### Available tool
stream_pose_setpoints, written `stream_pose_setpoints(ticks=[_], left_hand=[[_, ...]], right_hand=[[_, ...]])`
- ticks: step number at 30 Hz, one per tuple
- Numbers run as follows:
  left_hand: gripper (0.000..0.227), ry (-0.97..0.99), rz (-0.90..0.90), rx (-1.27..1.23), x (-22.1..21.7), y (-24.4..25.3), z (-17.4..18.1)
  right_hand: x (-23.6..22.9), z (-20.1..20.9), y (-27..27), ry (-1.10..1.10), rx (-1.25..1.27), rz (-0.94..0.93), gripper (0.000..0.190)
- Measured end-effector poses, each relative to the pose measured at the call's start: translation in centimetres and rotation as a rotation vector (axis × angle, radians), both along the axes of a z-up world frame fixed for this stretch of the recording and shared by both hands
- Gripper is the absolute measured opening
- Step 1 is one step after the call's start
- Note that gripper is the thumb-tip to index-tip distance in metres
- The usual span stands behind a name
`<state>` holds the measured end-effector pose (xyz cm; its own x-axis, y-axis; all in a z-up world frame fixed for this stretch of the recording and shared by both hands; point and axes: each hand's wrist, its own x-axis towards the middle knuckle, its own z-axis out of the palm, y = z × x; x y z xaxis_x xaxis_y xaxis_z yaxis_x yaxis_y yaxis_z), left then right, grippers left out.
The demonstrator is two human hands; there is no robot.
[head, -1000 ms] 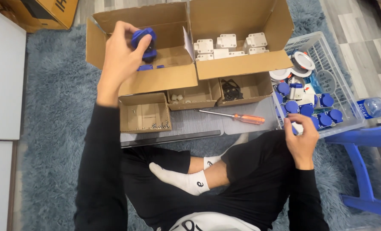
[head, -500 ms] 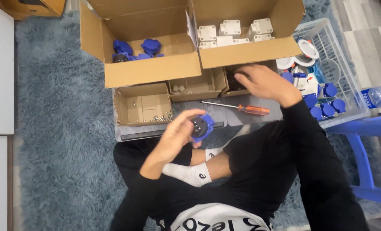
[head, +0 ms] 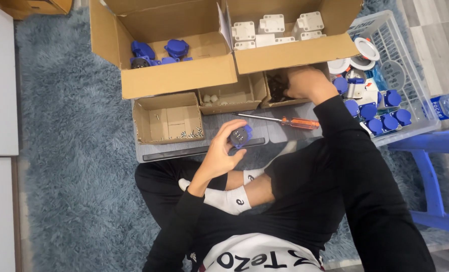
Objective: Assemble or inspect electrical components using a screwdriver while sitting on the floor.
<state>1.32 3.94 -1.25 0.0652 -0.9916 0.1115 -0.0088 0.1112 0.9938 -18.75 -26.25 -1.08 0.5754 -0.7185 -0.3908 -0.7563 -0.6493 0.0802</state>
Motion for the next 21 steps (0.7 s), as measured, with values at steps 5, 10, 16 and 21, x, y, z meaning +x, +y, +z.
stream_pose_setpoints(ticks=[5,10,16,21], left_hand=[[0.071,-0.289,0.078,-0.070,0.2,-0.4,1.5],[0.063,-0.415,0.223,-0.143,0.1,-0.7,0.0],[0.064,-0.462,0.352,-0.191,0.0,-1.1,-1.0],[0.066,-0.602,0.398,-0.243,-0.4,-0.9,-1.7]], right_hand=[[1.0,3.8,1.7,-0.154,0.038,-0.043,0.040],[-0.8,8.9,5.0,-0.462,0.074,-0.063,0.023],[-4.0,11.0,8.9,-0.855,0.061,-0.101,0.020],[-5.0,8.4,13.1,-1.396,0.039,-0.239,0.032]])
